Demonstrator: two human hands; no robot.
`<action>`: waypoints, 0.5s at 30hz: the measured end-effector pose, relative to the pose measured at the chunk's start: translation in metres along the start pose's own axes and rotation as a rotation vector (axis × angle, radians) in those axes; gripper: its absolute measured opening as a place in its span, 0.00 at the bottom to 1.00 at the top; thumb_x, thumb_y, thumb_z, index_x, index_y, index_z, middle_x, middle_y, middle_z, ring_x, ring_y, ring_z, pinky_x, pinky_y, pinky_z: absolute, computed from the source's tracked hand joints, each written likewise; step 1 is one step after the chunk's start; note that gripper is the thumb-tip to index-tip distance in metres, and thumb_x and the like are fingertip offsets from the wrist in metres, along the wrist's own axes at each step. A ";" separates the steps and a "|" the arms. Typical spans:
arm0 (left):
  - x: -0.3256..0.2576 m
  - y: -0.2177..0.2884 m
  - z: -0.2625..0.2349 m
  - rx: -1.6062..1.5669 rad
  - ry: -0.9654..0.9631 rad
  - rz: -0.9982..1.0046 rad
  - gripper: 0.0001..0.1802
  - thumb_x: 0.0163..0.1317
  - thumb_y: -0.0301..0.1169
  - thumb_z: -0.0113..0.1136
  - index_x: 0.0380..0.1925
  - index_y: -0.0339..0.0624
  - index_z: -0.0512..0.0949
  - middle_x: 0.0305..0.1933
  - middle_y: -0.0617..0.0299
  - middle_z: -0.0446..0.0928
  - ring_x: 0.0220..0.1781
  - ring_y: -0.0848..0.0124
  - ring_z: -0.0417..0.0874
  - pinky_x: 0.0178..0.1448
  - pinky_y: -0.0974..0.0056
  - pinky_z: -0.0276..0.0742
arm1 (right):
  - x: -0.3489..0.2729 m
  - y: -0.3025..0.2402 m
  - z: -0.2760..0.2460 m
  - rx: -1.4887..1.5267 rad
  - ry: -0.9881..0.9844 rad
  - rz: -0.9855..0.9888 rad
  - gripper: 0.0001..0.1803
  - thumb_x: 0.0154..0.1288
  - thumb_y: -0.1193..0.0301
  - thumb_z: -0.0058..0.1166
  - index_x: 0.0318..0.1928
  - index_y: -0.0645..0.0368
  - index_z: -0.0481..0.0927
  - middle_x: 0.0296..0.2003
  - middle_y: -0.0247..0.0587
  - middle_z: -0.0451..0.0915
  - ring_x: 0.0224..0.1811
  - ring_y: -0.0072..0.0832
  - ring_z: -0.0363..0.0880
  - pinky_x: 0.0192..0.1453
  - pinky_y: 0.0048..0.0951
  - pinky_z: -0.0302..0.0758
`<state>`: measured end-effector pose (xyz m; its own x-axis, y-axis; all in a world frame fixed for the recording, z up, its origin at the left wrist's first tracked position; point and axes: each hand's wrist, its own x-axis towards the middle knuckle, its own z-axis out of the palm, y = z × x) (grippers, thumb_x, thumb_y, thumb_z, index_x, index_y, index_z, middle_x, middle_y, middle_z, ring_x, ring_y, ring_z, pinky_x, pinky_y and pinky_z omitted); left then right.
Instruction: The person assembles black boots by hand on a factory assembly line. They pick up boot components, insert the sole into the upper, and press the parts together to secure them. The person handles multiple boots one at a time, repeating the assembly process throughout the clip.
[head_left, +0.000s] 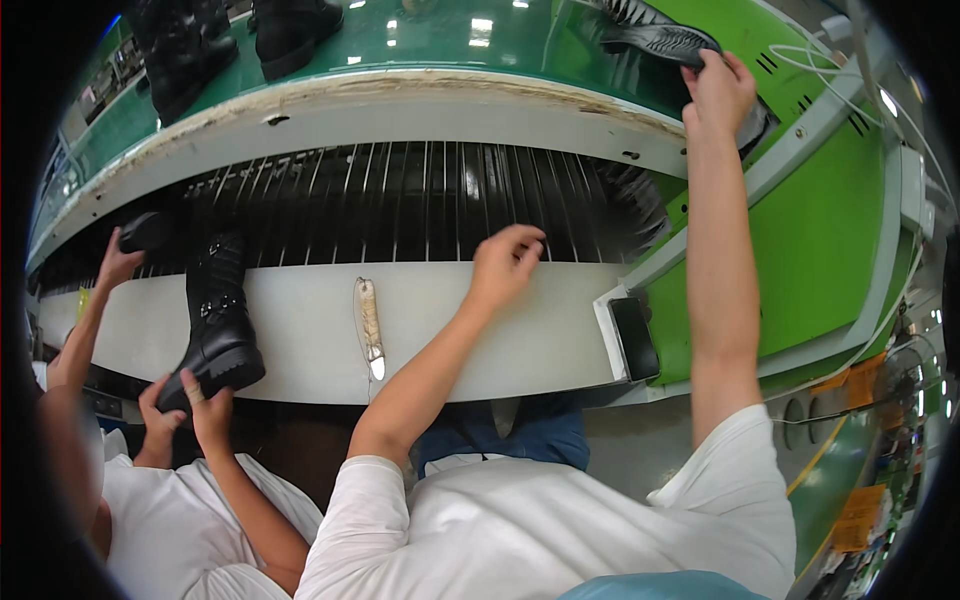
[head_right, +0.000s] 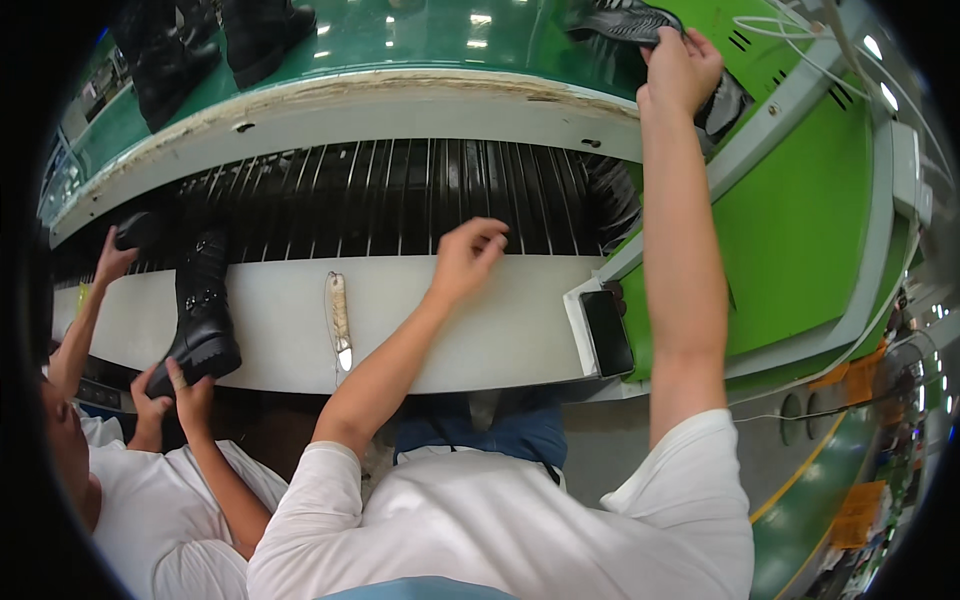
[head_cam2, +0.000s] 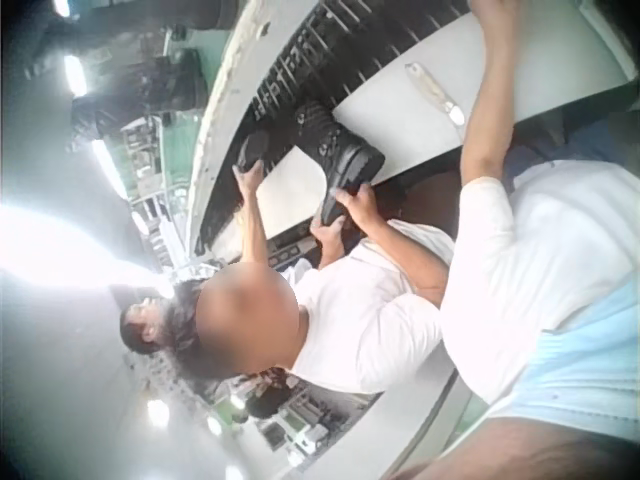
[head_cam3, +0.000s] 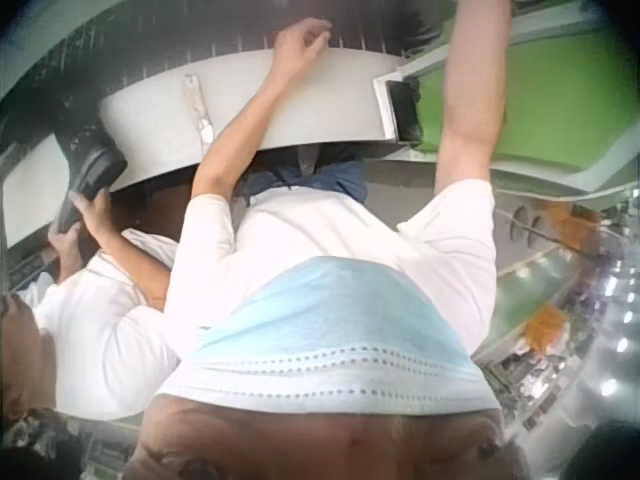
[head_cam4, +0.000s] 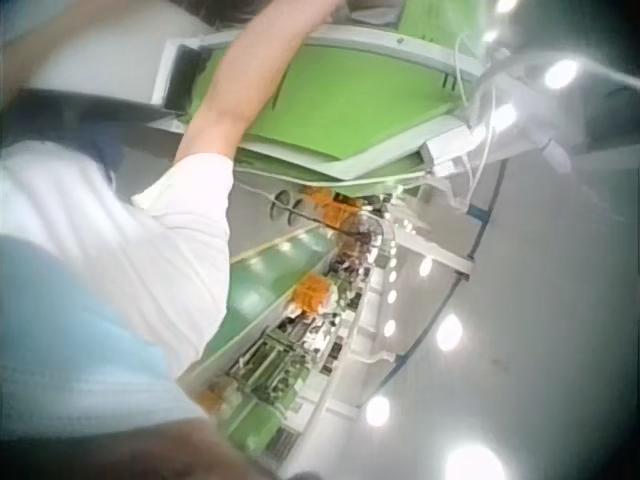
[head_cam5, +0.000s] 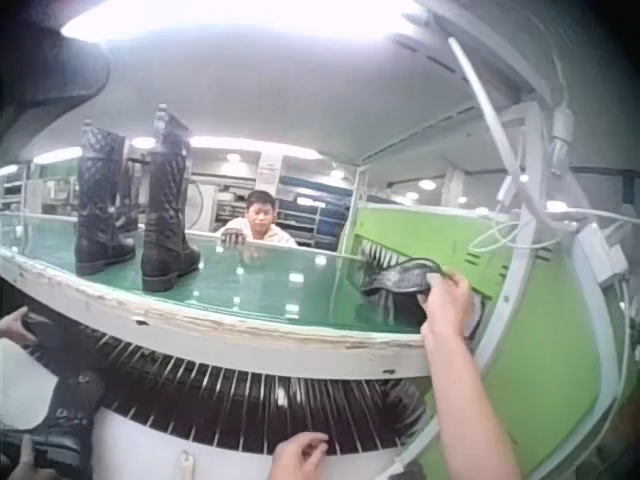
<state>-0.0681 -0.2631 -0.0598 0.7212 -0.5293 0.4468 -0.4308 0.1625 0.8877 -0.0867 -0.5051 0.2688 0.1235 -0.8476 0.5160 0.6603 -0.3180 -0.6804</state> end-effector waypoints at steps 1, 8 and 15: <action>0.007 0.006 -0.007 -0.128 0.079 0.004 0.11 0.78 0.25 0.69 0.56 0.39 0.90 0.45 0.57 0.92 0.39 0.71 0.94 0.43 0.65 0.89 | -0.011 -0.023 -0.015 0.025 -0.027 -0.071 0.16 0.73 0.82 0.70 0.56 0.65 0.80 0.53 0.48 0.87 0.50 0.31 0.88 0.52 0.33 0.92; 0.009 0.165 -0.090 -0.423 0.214 0.228 0.23 0.91 0.42 0.54 0.65 0.33 0.83 0.53 0.54 0.89 0.53 0.70 0.91 0.49 0.65 0.89 | -0.116 -0.127 -0.074 0.056 -0.453 -0.287 0.19 0.77 0.82 0.71 0.64 0.67 0.84 0.55 0.45 0.91 0.57 0.26 0.91 0.65 0.26 0.87; -0.026 0.256 -0.038 -0.092 0.165 0.419 0.11 0.81 0.31 0.72 0.51 0.32 0.86 0.37 0.66 0.85 0.35 0.79 0.80 0.43 0.72 0.77 | -0.212 -0.121 -0.099 0.107 -0.725 0.124 0.20 0.71 0.82 0.77 0.60 0.66 0.87 0.51 0.42 0.93 0.55 0.24 0.92 0.64 0.27 0.89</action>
<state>-0.1761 -0.1766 0.1598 0.5753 -0.2637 0.7743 -0.6589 0.4116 0.6297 -0.2666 -0.3287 0.1900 0.6356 -0.3698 0.6776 0.6735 -0.1633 -0.7209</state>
